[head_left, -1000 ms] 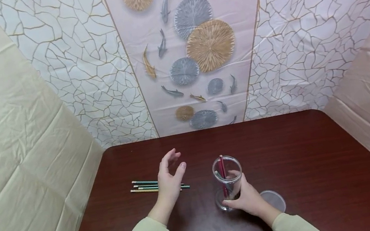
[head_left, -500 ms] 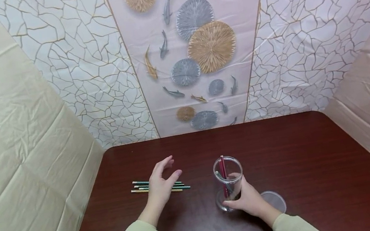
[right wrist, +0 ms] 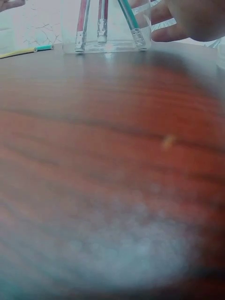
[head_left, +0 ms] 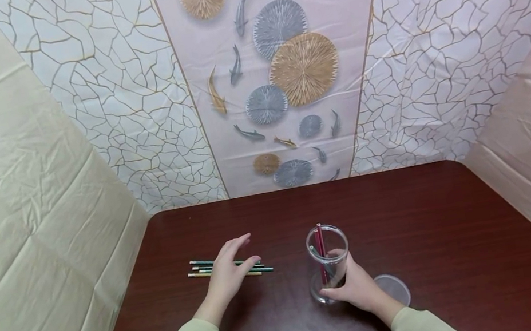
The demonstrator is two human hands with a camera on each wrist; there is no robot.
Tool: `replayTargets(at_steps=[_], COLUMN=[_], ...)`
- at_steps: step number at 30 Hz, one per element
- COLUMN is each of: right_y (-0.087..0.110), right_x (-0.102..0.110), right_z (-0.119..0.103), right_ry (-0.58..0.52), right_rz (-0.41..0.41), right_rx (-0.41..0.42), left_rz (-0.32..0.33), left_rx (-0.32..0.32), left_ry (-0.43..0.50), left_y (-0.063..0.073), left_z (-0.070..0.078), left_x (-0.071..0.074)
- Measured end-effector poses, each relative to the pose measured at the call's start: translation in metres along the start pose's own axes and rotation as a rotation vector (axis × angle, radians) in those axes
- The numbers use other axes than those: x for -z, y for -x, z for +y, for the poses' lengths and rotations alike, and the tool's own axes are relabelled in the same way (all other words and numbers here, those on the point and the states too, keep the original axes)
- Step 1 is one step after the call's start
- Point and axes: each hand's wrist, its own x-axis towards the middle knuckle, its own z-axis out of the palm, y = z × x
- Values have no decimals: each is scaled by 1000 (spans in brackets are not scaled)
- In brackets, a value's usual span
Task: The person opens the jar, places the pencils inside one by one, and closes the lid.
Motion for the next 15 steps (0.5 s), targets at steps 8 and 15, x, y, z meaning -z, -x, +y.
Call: replayTargets(at_steps=[8,15], right_y=[-1,-1], right_x=[-1,-1], right_z=[0,0], right_ry=[-4,2], right_rz=[-23,-7], right_rx=[-25,-7], left_rz=[-49,-71], left_rx=[29,52], left_ry=[-88,-86], left_y=[3,4], left_z=[-16,-21], left_x=[0,-1])
